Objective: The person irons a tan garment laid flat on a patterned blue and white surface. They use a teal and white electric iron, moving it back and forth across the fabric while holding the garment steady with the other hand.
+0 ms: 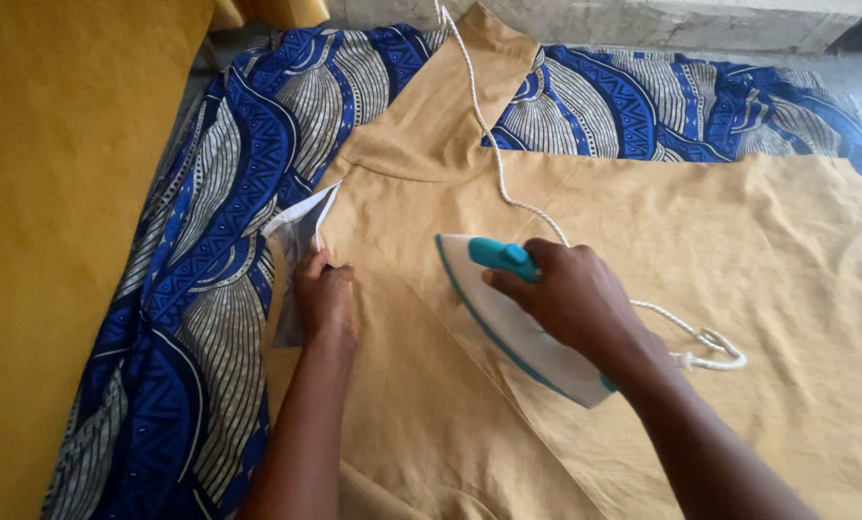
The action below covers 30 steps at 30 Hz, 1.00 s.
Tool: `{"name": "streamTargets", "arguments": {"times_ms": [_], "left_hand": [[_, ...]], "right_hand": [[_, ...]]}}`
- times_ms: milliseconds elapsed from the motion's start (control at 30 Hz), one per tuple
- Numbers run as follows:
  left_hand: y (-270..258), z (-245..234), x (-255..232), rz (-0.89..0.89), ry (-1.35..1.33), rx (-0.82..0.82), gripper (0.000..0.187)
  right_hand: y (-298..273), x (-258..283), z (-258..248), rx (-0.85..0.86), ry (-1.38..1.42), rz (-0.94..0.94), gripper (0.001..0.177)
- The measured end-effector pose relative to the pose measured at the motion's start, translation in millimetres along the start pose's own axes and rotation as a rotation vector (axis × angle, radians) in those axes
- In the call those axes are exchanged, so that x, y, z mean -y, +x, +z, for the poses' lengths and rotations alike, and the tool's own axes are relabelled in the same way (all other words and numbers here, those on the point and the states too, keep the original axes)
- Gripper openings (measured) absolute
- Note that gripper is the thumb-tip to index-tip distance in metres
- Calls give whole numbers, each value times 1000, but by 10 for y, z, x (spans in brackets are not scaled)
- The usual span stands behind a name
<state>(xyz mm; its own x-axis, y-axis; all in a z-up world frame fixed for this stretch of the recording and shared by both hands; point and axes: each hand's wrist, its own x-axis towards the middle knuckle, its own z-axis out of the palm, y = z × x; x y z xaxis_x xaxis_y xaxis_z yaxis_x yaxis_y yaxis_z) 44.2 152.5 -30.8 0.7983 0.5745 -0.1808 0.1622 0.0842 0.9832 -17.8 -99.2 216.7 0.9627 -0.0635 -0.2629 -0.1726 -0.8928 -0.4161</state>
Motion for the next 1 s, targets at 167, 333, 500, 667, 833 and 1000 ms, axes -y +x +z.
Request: {"name": "streamTargets", "arguments": {"times_ms": [167,333,500,667,833,1000], "left_hand": [[-55,-8,-83,-14,10,44,63],[-38,-21,-176,-20,53,83,66],[-163,-35,-286,-30,238,94,82],[-230,-36,-325,264,642,-85,94],[-687,282,-220,494,1008,91,81],[-1014,471,-150,525,1067,530,90]], "right_hand": [[-2,112,26,7,-27,-54,49],[55,58,65,4,-85,-95,50],[115,-96,277,1,-80,-162,48],[410,-307,430,-14,-189,-88,55],[662,-438,362,-61,-128,-43,57],[431,-526,365,-20,-170,-109,55]]}}
